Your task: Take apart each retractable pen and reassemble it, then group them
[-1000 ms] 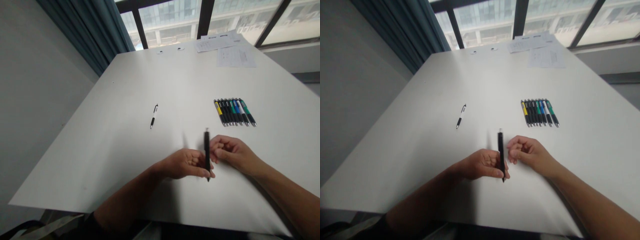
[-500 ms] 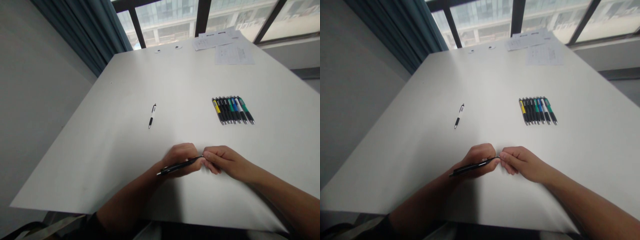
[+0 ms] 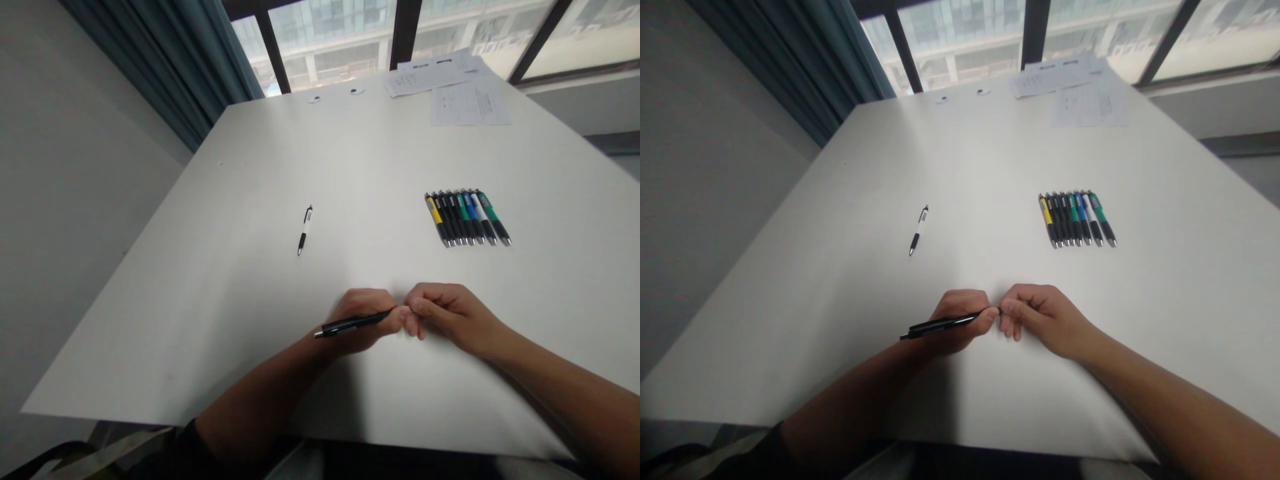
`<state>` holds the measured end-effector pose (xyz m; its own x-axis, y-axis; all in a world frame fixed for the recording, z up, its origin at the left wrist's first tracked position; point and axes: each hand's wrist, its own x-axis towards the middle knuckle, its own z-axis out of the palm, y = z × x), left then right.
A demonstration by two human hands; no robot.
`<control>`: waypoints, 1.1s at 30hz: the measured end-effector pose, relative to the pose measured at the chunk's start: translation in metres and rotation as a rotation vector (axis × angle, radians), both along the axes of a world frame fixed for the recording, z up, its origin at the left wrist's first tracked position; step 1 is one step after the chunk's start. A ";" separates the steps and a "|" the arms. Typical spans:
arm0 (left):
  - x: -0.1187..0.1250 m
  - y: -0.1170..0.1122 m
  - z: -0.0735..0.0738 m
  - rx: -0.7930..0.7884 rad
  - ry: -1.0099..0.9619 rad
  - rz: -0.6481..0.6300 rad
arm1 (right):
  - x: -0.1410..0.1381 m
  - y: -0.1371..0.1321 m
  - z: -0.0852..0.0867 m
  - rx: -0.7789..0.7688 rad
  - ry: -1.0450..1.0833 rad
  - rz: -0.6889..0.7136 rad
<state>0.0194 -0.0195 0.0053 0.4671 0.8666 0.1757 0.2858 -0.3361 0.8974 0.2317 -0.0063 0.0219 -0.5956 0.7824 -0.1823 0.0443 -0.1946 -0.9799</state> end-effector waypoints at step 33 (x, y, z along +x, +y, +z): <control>0.000 0.003 0.002 -0.400 -0.292 -0.030 | 0.004 -0.001 0.006 0.192 -0.072 -0.088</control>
